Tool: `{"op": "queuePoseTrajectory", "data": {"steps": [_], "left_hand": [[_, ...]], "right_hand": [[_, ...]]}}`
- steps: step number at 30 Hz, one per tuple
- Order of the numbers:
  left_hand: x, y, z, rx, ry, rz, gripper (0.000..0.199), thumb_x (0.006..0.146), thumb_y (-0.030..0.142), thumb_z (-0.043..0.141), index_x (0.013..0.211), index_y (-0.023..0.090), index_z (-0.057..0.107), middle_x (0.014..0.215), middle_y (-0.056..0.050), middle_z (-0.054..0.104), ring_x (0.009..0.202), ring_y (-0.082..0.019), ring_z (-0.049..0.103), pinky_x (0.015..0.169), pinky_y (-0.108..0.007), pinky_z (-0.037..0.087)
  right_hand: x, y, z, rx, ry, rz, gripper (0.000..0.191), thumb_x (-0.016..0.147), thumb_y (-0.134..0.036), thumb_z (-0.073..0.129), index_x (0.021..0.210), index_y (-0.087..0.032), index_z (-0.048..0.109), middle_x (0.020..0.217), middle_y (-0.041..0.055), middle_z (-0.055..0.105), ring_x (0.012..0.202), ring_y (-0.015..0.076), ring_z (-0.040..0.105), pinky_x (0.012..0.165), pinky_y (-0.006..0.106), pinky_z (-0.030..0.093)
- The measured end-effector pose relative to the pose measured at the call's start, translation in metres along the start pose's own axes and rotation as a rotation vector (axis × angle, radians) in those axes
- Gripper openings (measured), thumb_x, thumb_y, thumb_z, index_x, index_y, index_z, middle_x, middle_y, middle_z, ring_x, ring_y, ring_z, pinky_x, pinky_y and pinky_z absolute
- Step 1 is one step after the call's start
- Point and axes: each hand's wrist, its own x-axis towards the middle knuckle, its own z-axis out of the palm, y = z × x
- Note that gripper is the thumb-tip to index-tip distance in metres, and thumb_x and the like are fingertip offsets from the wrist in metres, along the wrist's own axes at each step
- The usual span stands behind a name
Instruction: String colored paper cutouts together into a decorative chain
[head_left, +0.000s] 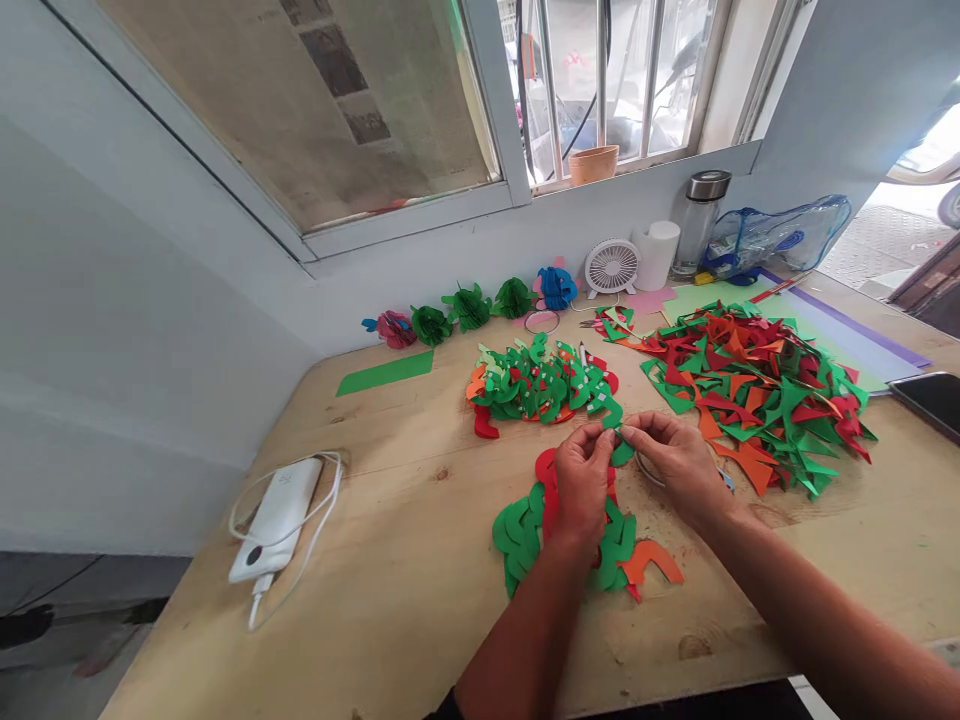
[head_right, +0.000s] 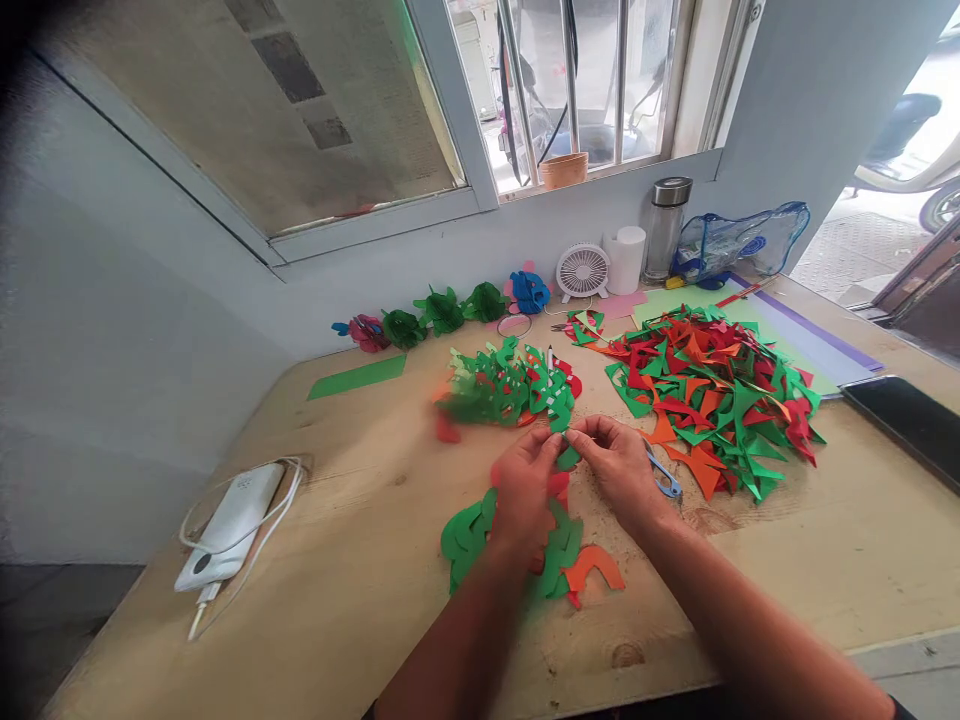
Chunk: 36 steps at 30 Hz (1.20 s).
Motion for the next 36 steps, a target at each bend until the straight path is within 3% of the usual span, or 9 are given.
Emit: {"op": "queuePoseTrajectory", "data": {"steps": [8,16,27,36], "left_hand": [[-0.0013,-0.0019,-0.0003,-0.094,-0.029,-0.070,0.015,0.067,0.027,0.068,0.073,0.013,0.065,0.071,-0.003,0.065,0.066,-0.010,0.058,0.066,-0.021,0.046],[0.0021,-0.0101,-0.0028,-0.089,-0.019,-0.068,0.020,0.066,0.030,0.069,0.077,0.013,0.066,0.072,-0.003,0.065,0.067,-0.011,0.059,0.069,-0.023,0.047],[-0.0009,-0.0049,0.0007,-0.059,0.021,-0.063,0.021,0.065,0.031,0.070,0.076,0.013,0.066,0.073,-0.004,0.066,0.069,-0.012,0.060,0.069,-0.024,0.047],[-0.0014,-0.0060,0.0003,-0.068,-0.026,-0.055,0.019,0.065,0.028,0.069,0.075,0.012,0.065,0.074,-0.004,0.066,0.068,-0.012,0.060,0.068,-0.024,0.047]], "right_hand": [[0.0006,0.0031,0.0002,0.049,0.018,0.010,0.028,0.065,-0.042,0.072,0.075,-0.017,0.064,0.071,0.0016,0.063,0.066,0.0134,0.054,0.063,0.025,0.043],[-0.0011,-0.0009,0.0038,0.073,0.033,0.014,0.032,0.061,-0.046,0.073,0.072,-0.017,0.063,0.065,0.0011,0.061,0.060,0.0126,0.053,0.057,0.025,0.043],[-0.0025,-0.0044,0.0049,0.066,0.039,0.022,0.032,0.061,-0.047,0.073,0.071,-0.018,0.062,0.067,0.0013,0.062,0.062,0.0133,0.055,0.058,0.025,0.044],[-0.0027,-0.0041,0.0051,0.107,0.031,0.030,0.025,0.064,-0.042,0.071,0.070,-0.019,0.062,0.061,-0.0016,0.061,0.056,0.0118,0.055,0.055,0.025,0.045]]}}
